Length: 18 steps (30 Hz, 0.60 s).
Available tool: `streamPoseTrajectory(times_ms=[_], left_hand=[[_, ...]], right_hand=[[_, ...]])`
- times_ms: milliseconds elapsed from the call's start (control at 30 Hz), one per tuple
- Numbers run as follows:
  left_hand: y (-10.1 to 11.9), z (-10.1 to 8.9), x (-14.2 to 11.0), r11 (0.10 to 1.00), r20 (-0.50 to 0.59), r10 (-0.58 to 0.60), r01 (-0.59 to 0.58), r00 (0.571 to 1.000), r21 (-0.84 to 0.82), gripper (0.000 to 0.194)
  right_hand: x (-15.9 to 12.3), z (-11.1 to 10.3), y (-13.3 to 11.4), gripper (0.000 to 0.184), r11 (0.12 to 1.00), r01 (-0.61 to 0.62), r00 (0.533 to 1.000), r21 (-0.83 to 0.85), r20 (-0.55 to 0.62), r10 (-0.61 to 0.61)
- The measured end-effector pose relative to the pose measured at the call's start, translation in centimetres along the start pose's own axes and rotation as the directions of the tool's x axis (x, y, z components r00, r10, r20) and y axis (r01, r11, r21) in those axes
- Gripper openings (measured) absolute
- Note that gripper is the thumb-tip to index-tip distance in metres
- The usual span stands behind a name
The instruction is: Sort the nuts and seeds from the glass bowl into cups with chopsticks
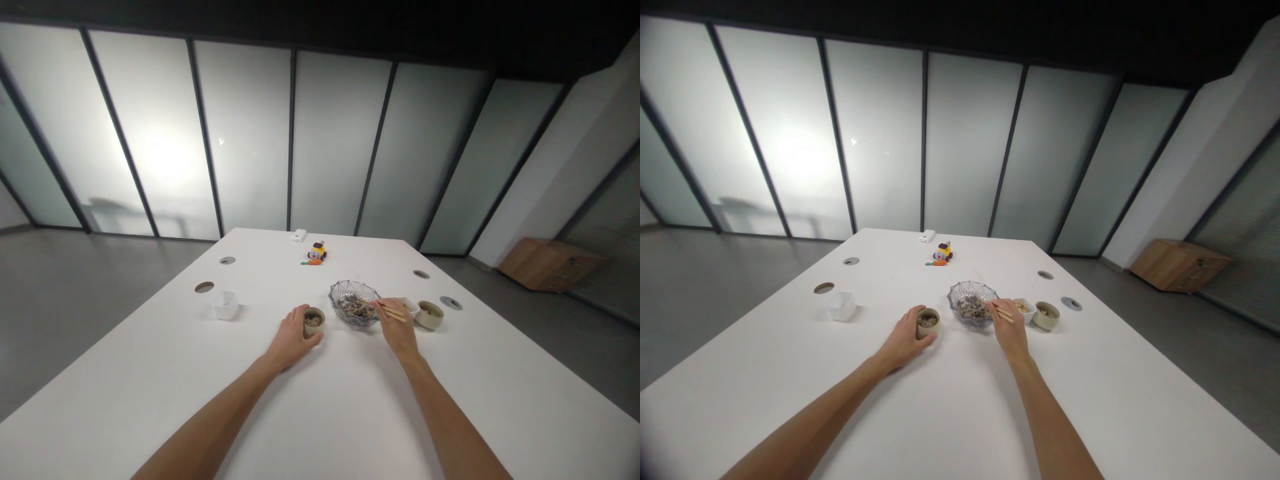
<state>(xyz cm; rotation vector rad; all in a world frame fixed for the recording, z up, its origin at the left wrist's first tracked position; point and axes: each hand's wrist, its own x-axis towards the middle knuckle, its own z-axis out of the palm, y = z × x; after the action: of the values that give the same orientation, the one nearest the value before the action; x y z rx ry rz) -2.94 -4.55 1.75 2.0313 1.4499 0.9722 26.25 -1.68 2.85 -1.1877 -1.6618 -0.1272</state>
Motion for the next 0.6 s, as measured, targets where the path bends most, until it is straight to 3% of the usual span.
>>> streamPoseTrajectory(times_ms=[233,300,367,467,533,600], left_hand=[[-0.1,-0.1,0.0,1.000,0.015,-0.009,0.008,1.000,0.028,0.065],[-0.1,0.0,0.0,1.000,0.011,-0.006,0.005,1.000,0.021,0.065],[-0.1,0.0,0.0,1.000,0.008,-0.012,0.012,1.000,0.014,0.065],[0.1,0.0,0.0,1.000,0.006,-0.014,0.014,1.000,0.013,0.065],[0.1,0.0,0.0,1.000,0.006,-0.006,0.006,1.000,0.017,0.064],[0.1,0.1,0.0,1.000,0.001,-0.001,0.001,1.000,0.019,0.062]], right_hand=[[0.3,-0.5,0.2,0.051,0.998,-0.051,0.997,0.042,-0.053,0.054],[0.6,-0.8,-0.1,0.048,0.988,-0.122,0.984,0.098,-0.116,0.133],[1.0,-1.0,-0.8,0.044,0.936,-0.223,0.950,0.273,-0.153,0.271],[1.4,-0.8,-2.7,0.042,0.747,-0.304,0.915,0.591,-0.035,0.401],[1.3,-0.4,-4.0,0.042,0.678,-0.346,0.922,0.649,0.102,0.373],[1.1,-0.1,-5.1,0.042,0.663,-0.391,0.918,0.639,0.216,0.333]])
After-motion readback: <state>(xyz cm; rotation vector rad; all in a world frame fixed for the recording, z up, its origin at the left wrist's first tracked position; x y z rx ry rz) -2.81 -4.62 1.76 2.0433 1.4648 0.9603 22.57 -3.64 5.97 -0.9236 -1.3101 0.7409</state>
